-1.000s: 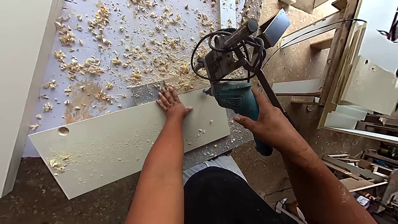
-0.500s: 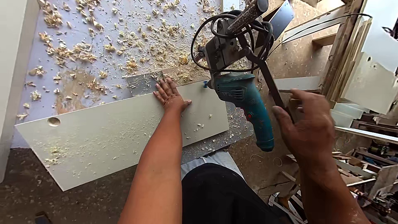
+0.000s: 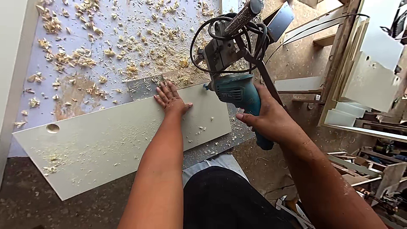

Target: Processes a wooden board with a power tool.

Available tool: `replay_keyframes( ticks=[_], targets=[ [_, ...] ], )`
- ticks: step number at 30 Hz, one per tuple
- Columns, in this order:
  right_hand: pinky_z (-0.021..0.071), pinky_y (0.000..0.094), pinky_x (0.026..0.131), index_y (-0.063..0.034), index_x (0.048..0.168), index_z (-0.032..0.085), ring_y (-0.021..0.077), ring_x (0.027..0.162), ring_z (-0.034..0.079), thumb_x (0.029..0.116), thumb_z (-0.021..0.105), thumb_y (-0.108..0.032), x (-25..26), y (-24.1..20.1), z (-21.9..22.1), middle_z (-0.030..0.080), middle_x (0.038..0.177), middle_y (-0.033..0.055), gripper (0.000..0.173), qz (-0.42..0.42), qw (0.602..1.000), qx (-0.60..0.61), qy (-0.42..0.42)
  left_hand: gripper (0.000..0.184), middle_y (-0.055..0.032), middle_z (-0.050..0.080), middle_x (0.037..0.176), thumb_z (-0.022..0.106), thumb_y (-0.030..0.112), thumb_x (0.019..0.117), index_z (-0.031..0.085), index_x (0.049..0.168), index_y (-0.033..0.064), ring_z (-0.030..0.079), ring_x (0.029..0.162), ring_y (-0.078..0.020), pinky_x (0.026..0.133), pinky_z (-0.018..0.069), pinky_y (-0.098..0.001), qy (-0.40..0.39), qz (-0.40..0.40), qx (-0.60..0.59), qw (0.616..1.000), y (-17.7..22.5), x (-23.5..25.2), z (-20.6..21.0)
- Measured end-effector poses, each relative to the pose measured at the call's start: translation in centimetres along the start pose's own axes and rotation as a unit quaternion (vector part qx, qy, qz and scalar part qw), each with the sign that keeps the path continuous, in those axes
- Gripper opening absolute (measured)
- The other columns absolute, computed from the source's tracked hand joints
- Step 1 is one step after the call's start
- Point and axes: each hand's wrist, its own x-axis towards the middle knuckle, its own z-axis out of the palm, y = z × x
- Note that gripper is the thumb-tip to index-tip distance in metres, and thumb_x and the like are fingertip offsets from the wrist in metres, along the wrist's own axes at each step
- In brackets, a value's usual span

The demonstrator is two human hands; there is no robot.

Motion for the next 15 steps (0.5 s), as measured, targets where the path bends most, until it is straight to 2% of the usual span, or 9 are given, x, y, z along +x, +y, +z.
replay_keyframes(
  ticks=[2,8,15],
  targets=[
    [0.061,0.0478,0.064,-0.029,0.157,0.03,0.0253,0.073,0.069,0.084,0.087,-0.026,0.17,0.04,0.21,0.067,0.105,0.0117,0.092,-0.001,0.999,-0.035,0.023,0.145,-0.0238,-0.029,0.165,0.076,0.073,0.0734,-0.019,0.161,0.0072,-0.023,0.154,-0.046,0.117,-0.0115,-0.0736,-0.003,-0.002,0.001,1.0,0.01,0.1,-0.01],
    [0.0583,0.0555,0.065,-0.0291,0.157,0.035,0.0302,0.074,0.069,0.0866,0.084,-0.023,0.23,-0.27,-0.21,0.069,0.101,0.0147,0.086,0.01,0.992,-0.108,0.061,0.146,-0.0242,-0.029,0.165,0.074,0.076,0.0726,-0.02,0.161,0.0077,-0.023,0.154,-0.0461,0.117,-0.0113,-0.0731,-0.006,-0.009,0.018,1.0,0.06,0.29,0.07],
    [0.0581,0.0541,0.064,-0.0278,0.158,0.031,0.0291,0.072,0.069,0.0887,0.082,-0.029,-0.03,-0.49,0.1,0.069,0.094,0.0134,0.086,0.014,0.992,-0.115,0.05,0.147,-0.0236,-0.03,0.165,0.075,0.076,0.0717,-0.021,0.161,0.0082,-0.024,0.153,-0.046,0.117,-0.0116,-0.073,-0.001,-0.009,0.016,1.0,-0.03,0.38,0.34]
  ],
)
